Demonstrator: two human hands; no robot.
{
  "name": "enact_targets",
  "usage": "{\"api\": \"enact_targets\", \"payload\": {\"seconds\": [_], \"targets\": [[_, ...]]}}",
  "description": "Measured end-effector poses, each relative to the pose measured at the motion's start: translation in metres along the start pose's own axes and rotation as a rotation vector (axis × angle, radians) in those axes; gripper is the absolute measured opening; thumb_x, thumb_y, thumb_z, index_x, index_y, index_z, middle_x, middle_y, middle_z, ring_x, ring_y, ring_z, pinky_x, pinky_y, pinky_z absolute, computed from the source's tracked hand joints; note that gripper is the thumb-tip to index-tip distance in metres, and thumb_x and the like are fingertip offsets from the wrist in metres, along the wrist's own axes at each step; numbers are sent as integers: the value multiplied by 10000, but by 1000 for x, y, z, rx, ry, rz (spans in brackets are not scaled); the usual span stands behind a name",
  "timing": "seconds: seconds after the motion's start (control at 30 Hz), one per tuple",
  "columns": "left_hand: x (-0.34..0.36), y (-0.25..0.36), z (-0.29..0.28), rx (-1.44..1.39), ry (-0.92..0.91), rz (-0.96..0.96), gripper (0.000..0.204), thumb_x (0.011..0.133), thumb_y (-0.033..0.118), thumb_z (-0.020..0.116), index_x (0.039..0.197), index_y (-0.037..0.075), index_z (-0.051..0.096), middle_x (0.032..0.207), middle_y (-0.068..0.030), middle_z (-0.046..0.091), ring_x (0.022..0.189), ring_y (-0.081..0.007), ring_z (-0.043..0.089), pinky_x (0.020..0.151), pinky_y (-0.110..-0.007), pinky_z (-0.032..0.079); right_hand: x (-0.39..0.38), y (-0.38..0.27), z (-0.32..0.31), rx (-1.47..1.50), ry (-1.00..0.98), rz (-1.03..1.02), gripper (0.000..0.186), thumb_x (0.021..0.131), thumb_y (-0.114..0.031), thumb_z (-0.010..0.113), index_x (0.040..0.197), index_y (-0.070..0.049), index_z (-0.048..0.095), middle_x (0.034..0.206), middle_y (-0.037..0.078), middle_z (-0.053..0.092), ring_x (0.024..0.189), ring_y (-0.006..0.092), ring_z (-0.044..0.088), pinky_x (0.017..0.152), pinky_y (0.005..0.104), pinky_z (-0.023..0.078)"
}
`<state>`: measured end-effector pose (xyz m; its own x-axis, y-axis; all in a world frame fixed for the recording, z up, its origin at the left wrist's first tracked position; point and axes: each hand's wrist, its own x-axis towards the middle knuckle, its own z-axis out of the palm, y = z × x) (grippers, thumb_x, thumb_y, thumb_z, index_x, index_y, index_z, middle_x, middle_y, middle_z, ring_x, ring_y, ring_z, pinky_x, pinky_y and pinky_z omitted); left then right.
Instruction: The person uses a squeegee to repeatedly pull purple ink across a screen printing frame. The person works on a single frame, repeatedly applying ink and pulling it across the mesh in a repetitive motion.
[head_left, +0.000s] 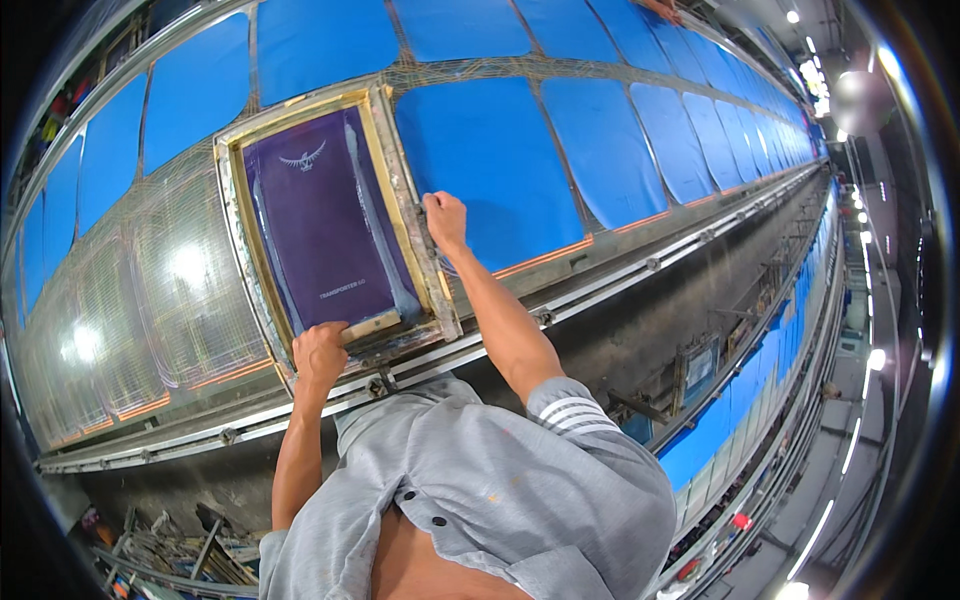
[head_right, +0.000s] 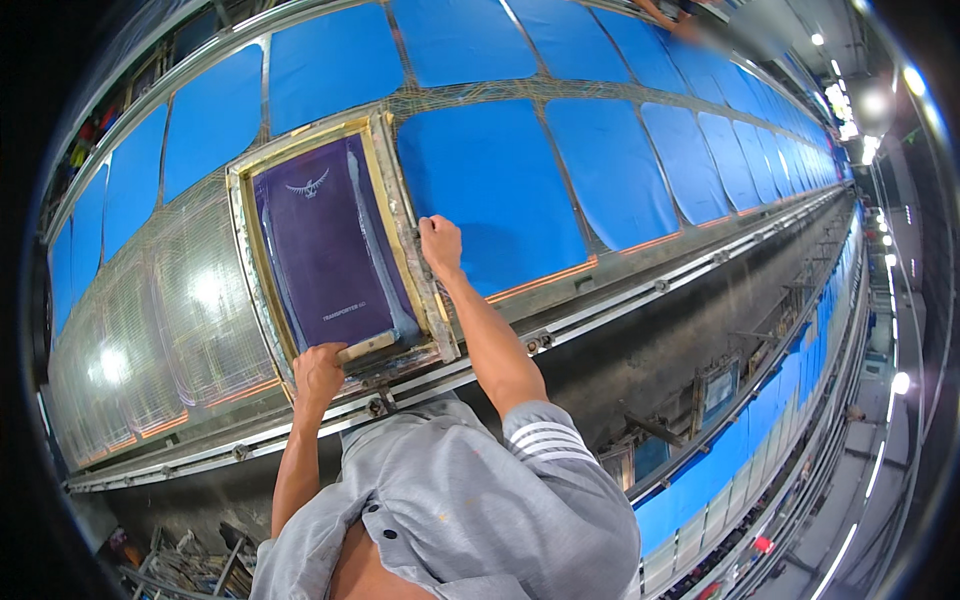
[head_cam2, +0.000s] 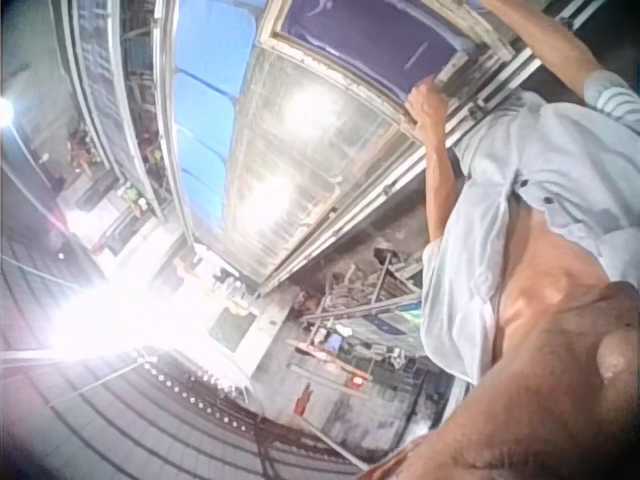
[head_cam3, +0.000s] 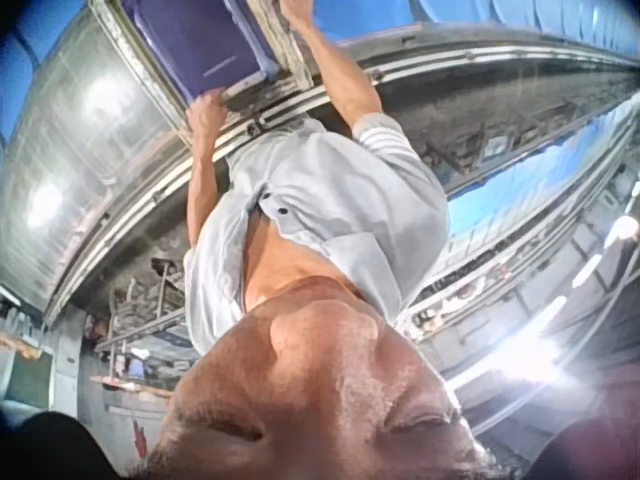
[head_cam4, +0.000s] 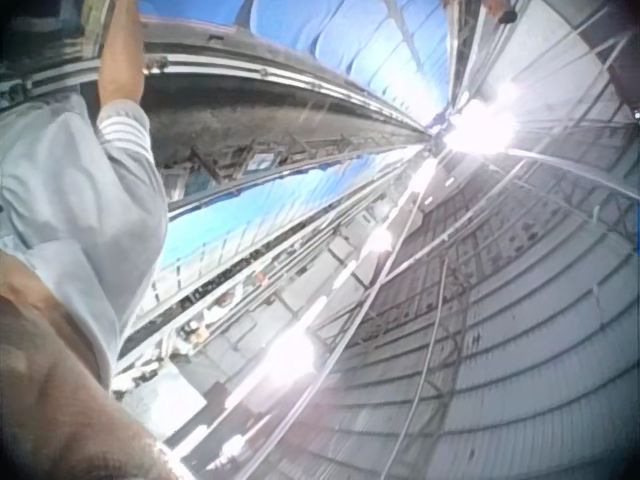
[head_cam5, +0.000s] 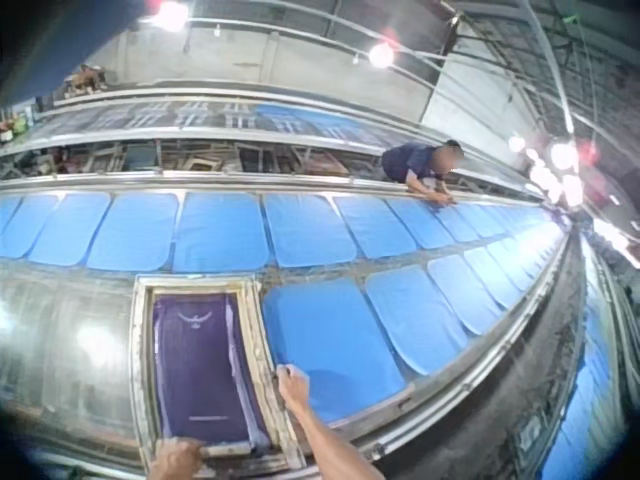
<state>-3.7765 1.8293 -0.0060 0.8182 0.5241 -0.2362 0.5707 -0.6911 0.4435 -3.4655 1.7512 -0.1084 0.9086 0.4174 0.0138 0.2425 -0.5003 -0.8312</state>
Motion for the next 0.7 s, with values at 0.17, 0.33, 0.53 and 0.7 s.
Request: {"api": "enact_targets", "payload": {"seconds": [0.17, 0.33, 0.53, 0.7], "targets": [[-6, 8, 14, 2, 92, 57, 358, 718, -24, 590, 1027, 69, 745, 1003, -139, 731, 889, -358, 695, 777, -459, 545, 11, 5, 0, -55, -19, 45, 349, 890, -263, 544, 735, 48, 574, 737, 282, 582, 697, 469, 576, 637, 534, 412], [-32, 5, 26, 35, 124, 20, 367, 703, -46, 600, 1033, 62, 719, 1001, -127, 734, 900, -341, 701, 786, -442, 547, 6, -2, 18, -123, 10, 36, 335, 892, -293, 533, 826, 9, 664, 811, 261, 638, 783, 472, 620, 677, 522, 459], [-39, -3, 36, 34, 154, 38, 350, 676, -32, 629, 1007, 63, 693, 1012, -117, 726, 913, -309, 705, 807, -426, 548, 9, 1, 6, -116, -7, -14, 333, 902, -269, 518, 788, 31, 610, 792, 262, 608, 721, 456, 558, 662, 517, 425], [11, -5, 18, 15, 300, 90, 356, 673, -1, 653, 1025, 37, 625, 1040, -115, 692, 976, -308, 673, 864, -421, 517, 7, -4, 2, -108, -45, -11, 360, 916, -283, 508, 743, 24, 583, 698, 251, 559, 677, 467, 552, 653, 555, 402]]}}
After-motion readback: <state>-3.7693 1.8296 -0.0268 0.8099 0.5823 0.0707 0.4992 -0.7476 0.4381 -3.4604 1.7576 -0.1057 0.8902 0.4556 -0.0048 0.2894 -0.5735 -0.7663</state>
